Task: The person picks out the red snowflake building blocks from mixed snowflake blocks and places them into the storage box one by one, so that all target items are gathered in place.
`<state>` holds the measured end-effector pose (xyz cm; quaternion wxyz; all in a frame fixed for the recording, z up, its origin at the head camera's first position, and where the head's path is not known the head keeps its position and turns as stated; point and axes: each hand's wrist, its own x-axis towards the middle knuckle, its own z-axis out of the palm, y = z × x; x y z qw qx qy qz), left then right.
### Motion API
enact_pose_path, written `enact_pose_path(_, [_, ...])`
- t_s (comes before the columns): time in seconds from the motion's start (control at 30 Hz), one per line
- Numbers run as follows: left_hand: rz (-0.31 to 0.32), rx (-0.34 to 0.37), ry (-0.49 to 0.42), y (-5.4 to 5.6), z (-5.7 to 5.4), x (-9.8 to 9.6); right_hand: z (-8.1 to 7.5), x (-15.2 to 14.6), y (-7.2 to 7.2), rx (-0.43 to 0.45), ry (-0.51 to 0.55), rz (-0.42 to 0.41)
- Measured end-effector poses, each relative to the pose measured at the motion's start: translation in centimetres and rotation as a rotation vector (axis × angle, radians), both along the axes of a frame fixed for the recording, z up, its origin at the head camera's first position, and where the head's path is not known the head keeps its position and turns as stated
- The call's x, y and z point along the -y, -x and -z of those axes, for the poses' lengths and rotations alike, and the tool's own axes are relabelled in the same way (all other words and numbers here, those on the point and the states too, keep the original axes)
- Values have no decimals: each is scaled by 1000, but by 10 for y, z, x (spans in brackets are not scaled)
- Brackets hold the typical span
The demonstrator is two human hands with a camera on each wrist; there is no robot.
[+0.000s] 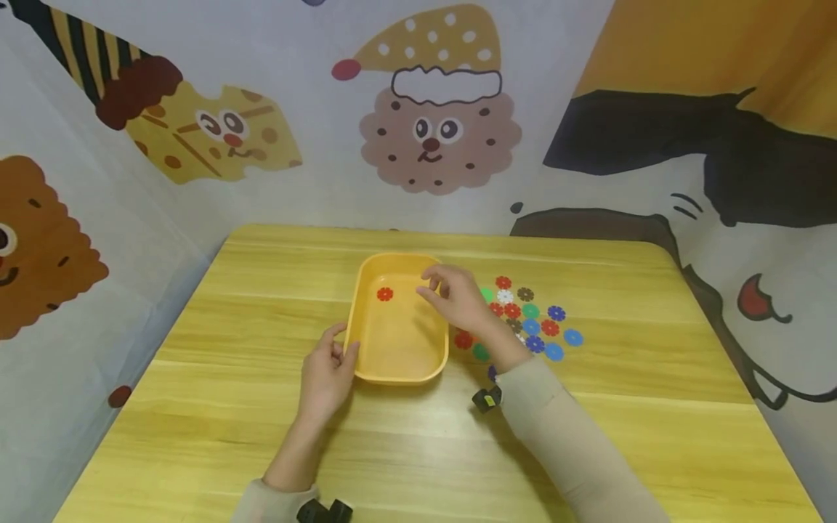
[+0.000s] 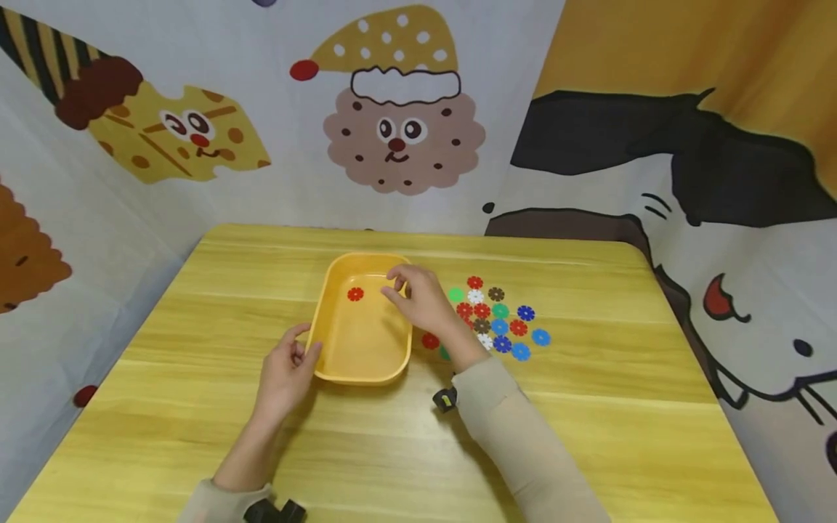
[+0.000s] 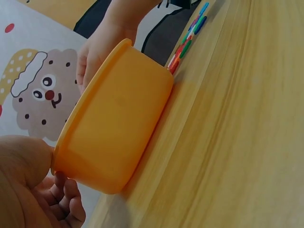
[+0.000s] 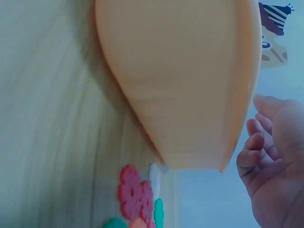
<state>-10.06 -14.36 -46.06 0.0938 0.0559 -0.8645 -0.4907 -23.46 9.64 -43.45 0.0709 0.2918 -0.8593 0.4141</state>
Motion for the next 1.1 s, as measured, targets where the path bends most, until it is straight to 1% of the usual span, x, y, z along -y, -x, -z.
enact_pose_path(0.13, [-6, -3, 5, 1, -1, 0, 3, -8, -3, 1, 28, 5])
enact_pose_path(0.3, [-2, -1, 14, 0, -1, 0, 6, -18, -6, 36, 57, 20])
enact_pose_path(0.43, [-7, 9, 14, 0, 0, 1, 7, -25, -9, 68, 57, 24])
enact_pose_path(0.6, [-8, -2, 18, 1, 0, 0, 12, -32, -10, 95, 43, 30])
enact_pose_path(0.7, [-5, -16, 24, 2, 0, -1, 17, -38, -10, 84, 35, 28])
enact_pose_path(0.8, [-5, -22, 26, 2, 1, -1, 21, -44, -12, 94, 14, 33])
enact_pose_path(0.97, [-9, -22, 28, 2, 0, -1, 27, -54, -15, 147, -44, 49])
enact_pose_path(1.1, [-16, -22, 26, 1, 0, -2, 29, -60, -18, 171, -75, 56])
